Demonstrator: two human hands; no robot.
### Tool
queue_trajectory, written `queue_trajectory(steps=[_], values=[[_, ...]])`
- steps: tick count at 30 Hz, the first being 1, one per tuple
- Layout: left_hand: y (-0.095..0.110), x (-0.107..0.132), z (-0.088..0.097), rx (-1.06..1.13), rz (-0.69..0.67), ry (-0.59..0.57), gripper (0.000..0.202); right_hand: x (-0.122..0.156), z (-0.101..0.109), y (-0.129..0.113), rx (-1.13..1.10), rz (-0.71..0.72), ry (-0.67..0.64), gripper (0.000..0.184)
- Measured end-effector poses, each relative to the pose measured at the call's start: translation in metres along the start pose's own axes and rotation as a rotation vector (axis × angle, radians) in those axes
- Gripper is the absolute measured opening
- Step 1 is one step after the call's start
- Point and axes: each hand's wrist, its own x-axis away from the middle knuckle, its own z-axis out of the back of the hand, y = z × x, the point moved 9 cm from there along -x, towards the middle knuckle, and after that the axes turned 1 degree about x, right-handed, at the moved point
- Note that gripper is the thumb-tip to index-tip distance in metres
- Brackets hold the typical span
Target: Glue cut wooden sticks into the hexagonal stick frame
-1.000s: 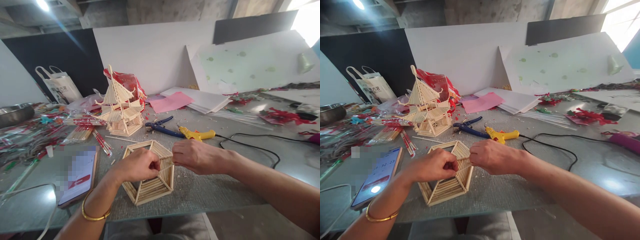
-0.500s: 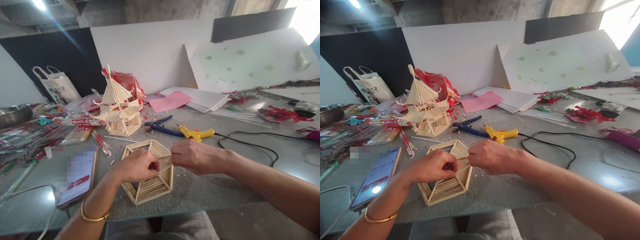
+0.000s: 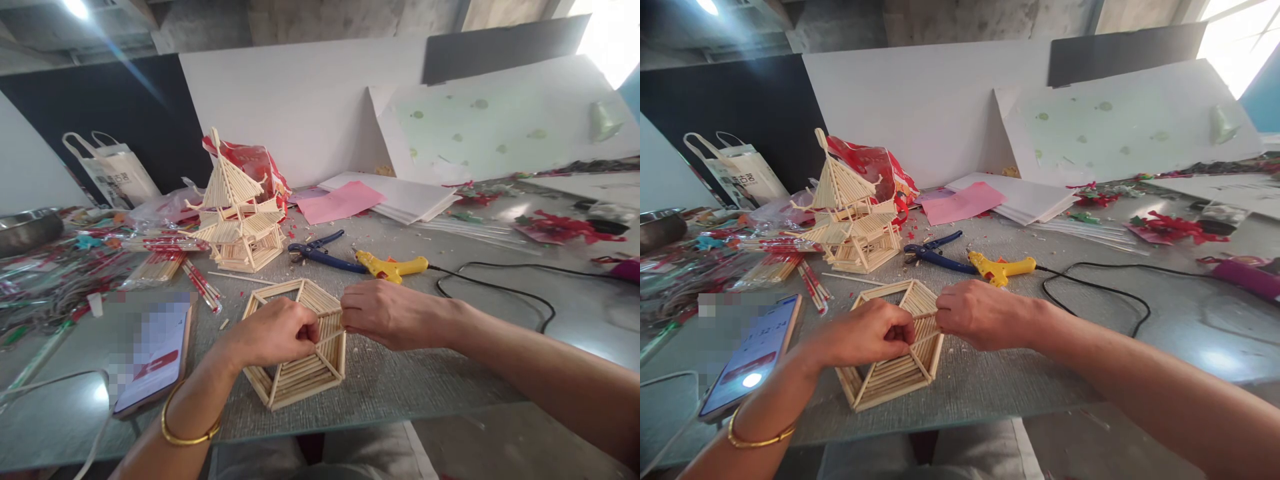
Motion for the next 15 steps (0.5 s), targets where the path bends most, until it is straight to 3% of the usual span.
queue_trajectory(steps=[15], values=[[0.0000,0.0008,0.0006,0.004,-0.005,0.020,0.017,-0.0021,0.0031,-0.0028,0.022,-0.011,-0.011,0.026]])
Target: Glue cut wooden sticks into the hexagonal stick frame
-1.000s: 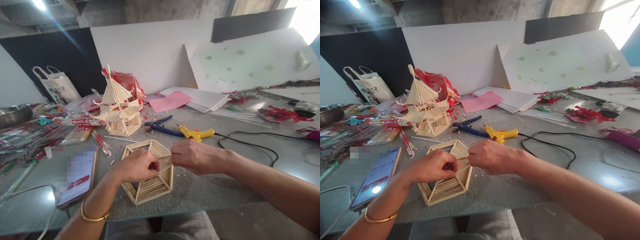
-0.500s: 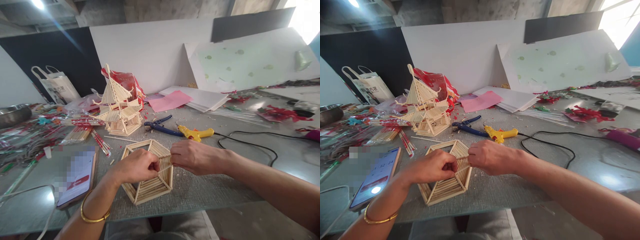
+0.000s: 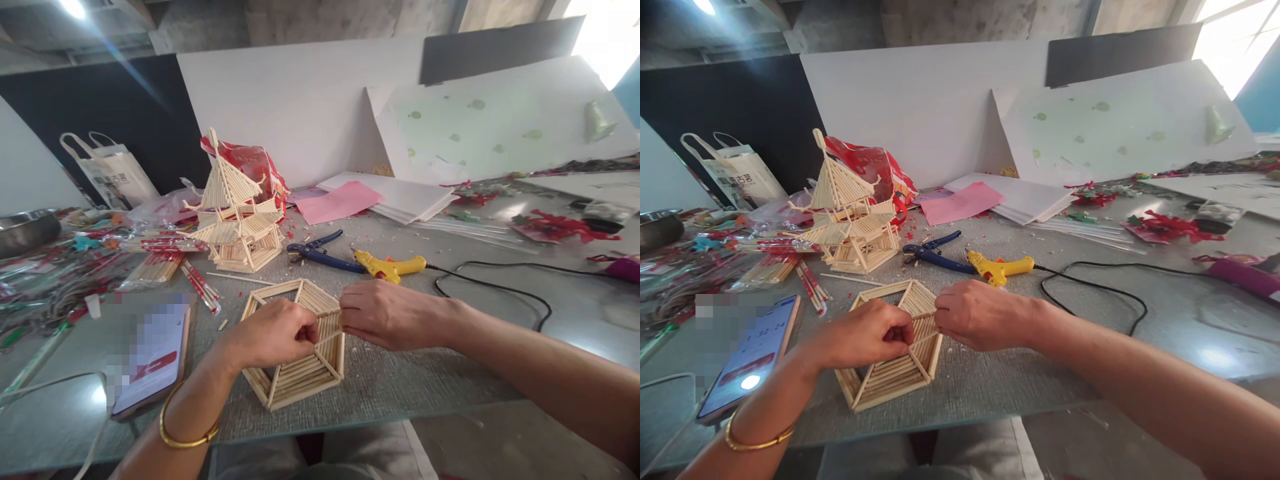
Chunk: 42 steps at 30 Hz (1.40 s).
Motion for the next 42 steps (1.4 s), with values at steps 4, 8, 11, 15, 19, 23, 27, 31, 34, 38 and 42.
queue_trajectory(steps=[4,8,11,15,19,23,27,31,34,38,42], values=[[0.001,0.001,0.000,-0.011,0.014,-0.017,0.018,0.000,0.000,0.000,0.002,0.006,0.003,0.025],[0.000,0.002,-0.001,-0.017,0.038,-0.057,0.019,0.000,-0.002,0.000,0.001,0.003,-0.011,0.024],[-0.001,0.002,-0.001,-0.027,0.052,-0.072,0.022,0.000,-0.001,0.000,-0.001,0.004,-0.013,0.023],[-0.001,0.002,-0.002,-0.025,0.052,-0.068,0.023,0.000,-0.001,0.000,-0.005,-0.001,-0.014,0.024],[-0.001,0.003,-0.002,-0.010,0.046,-0.048,0.022,0.000,-0.001,-0.001,-0.006,0.004,-0.002,0.024],[0.000,0.004,-0.001,0.008,0.041,-0.025,0.021,0.000,0.001,-0.002,0.000,0.008,-0.002,0.023],[0.001,0.004,0.000,0.010,0.041,-0.013,0.020,0.000,0.004,-0.002,0.000,0.013,0.008,0.023],[0.000,0.004,0.004,0.006,0.053,0.030,0.019,0.002,0.007,0.000,0.026,0.017,0.040,0.024],[-0.003,0.004,0.007,0.014,0.082,0.058,0.018,0.003,0.011,0.001,0.049,0.019,0.075,0.025],[-0.006,0.005,0.011,0.033,0.094,0.101,0.016,0.004,0.019,0.002,0.057,0.014,0.118,0.028],[-0.006,0.007,0.017,0.056,0.096,0.139,0.014,0.005,0.026,0.002,0.069,0.013,0.155,0.029]])
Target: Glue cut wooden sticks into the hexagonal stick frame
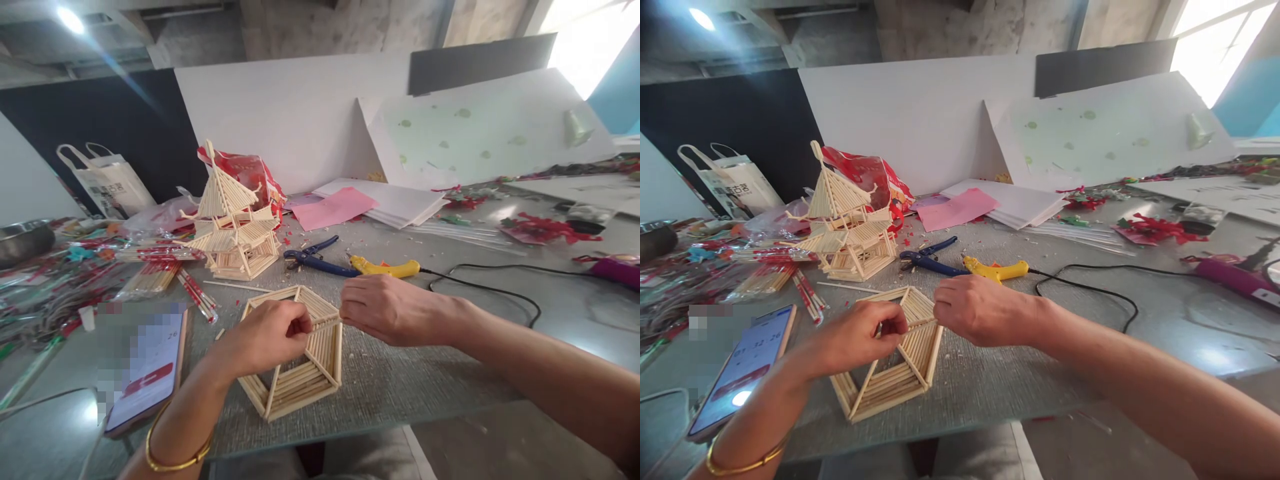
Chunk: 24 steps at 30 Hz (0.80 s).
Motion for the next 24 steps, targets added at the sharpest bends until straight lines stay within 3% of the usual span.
queue_trajectory(steps=[19,24], values=[[-0.007,-0.003,0.004,0.081,0.062,0.023,0.014,0.002,0.000,0.006,0.033,-0.034,0.013,0.025],[-0.004,-0.002,0.014,0.056,0.030,0.127,0.013,0.002,0.008,0.012,0.137,-0.090,0.111,0.026]])
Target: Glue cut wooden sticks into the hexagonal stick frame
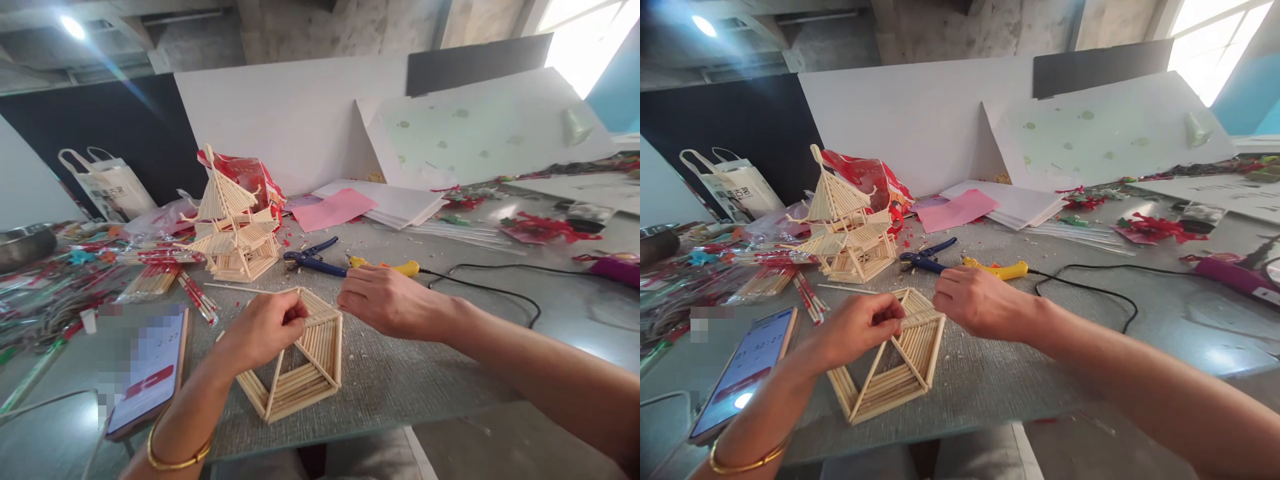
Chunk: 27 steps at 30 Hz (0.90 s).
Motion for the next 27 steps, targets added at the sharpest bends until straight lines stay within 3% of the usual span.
queue_trajectory(steps=[5,7,10,15,20,24,27], values=[[-0.010,0.000,0.015,0.135,0.029,0.164,0.011,0.007,0.034,-0.005,0.060,0.002,0.263,0.016],[-0.015,0.000,0.022,0.263,0.057,0.235,0.012,0.008,0.037,-0.007,0.034,0.003,0.286,0.016],[-0.024,0.000,0.034,0.522,0.083,0.361,0.012,0.005,0.021,0.008,0.013,-0.116,0.216,0.017],[-0.032,-0.001,0.043,0.958,0.030,0.487,0.009,-0.010,-0.022,0.069,0.024,-0.372,-0.053,0.025],[-0.041,-0.002,0.047,1.307,-0.035,0.553,0.005,-0.039,-0.064,0.121,0.020,-0.413,-0.487,0.049],[-0.052,-0.002,0.050,1.476,-0.035,0.620,0.007,-0.053,-0.103,0.150,-0.057,-0.504,-0.805,0.078],[-0.061,-0.002,0.050,1.565,-0.021,0.685,0.010,-0.049,-0.132,0.158,-0.149,-0.595,-1.018,0.094]])
